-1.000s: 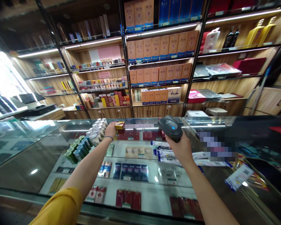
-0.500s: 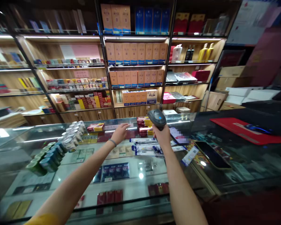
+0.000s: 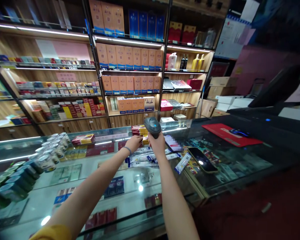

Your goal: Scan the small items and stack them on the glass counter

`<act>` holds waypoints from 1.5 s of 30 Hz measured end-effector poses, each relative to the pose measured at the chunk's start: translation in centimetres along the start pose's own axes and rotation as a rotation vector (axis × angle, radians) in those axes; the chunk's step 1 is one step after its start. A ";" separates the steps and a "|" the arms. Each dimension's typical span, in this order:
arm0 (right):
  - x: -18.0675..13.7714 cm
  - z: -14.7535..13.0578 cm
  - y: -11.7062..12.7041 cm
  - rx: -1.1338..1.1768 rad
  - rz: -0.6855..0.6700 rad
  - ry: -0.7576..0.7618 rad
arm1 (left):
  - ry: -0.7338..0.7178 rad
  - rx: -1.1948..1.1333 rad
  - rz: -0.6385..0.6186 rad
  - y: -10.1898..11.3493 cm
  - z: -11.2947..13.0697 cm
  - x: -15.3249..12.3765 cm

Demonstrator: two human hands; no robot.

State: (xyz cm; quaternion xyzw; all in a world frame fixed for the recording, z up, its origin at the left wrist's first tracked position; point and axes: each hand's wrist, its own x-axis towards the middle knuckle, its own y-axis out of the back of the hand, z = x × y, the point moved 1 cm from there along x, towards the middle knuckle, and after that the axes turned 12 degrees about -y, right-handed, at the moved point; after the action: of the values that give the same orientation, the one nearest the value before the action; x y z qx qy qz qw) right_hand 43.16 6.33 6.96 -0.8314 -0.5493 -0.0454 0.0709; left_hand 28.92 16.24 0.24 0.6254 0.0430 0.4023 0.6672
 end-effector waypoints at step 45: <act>-6.9 3.3 -7.1 -0.723 -0.541 0.218 | 0.658 -1.369 1.437 8.4 -9.0 -19.7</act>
State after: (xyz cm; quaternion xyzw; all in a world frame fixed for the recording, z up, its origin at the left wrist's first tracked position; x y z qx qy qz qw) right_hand 33.90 3.41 3.16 -0.6200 -0.6848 -0.3379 -0.1804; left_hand 6.56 10.94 -3.20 -0.1481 -0.3965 0.7931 0.4380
